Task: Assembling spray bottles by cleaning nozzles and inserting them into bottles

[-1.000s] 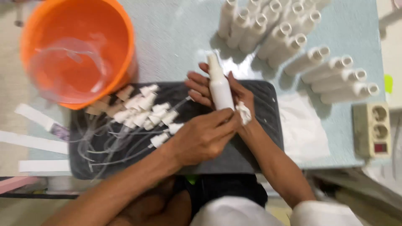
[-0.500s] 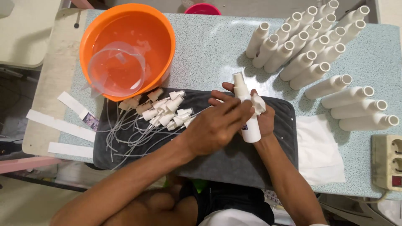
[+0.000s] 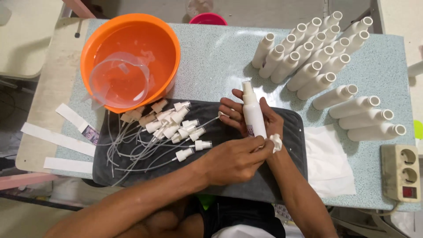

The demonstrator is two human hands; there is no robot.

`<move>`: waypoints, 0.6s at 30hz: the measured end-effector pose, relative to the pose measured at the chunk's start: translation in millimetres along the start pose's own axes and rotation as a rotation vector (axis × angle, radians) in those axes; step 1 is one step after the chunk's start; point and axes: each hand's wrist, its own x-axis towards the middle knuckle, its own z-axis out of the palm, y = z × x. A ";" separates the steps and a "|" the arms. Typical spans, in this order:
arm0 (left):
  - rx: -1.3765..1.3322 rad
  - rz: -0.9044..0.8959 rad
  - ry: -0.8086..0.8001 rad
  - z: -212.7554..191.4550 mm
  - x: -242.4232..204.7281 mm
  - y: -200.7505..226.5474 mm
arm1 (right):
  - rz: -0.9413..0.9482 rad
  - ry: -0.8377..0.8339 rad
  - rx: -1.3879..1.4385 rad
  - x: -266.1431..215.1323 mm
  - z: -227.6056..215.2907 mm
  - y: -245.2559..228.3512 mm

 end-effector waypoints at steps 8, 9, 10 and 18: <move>0.117 -0.048 -0.114 -16.2 -4.1 -28.9 | 0.001 -0.048 0.083 -0.2 6.6 15.1; 0.037 -0.004 -0.104 -8.2 -10.0 -24.6 | 0.040 -0.102 0.072 1.0 -1.3 13.0; 0.037 -0.001 -0.101 -6.5 -6.3 -18.9 | 0.039 -0.101 0.068 2.1 -3.3 9.4; 0.231 -0.087 -0.138 -26.5 6.8 -33.5 | 0.031 0.002 0.048 1.2 -10.9 19.3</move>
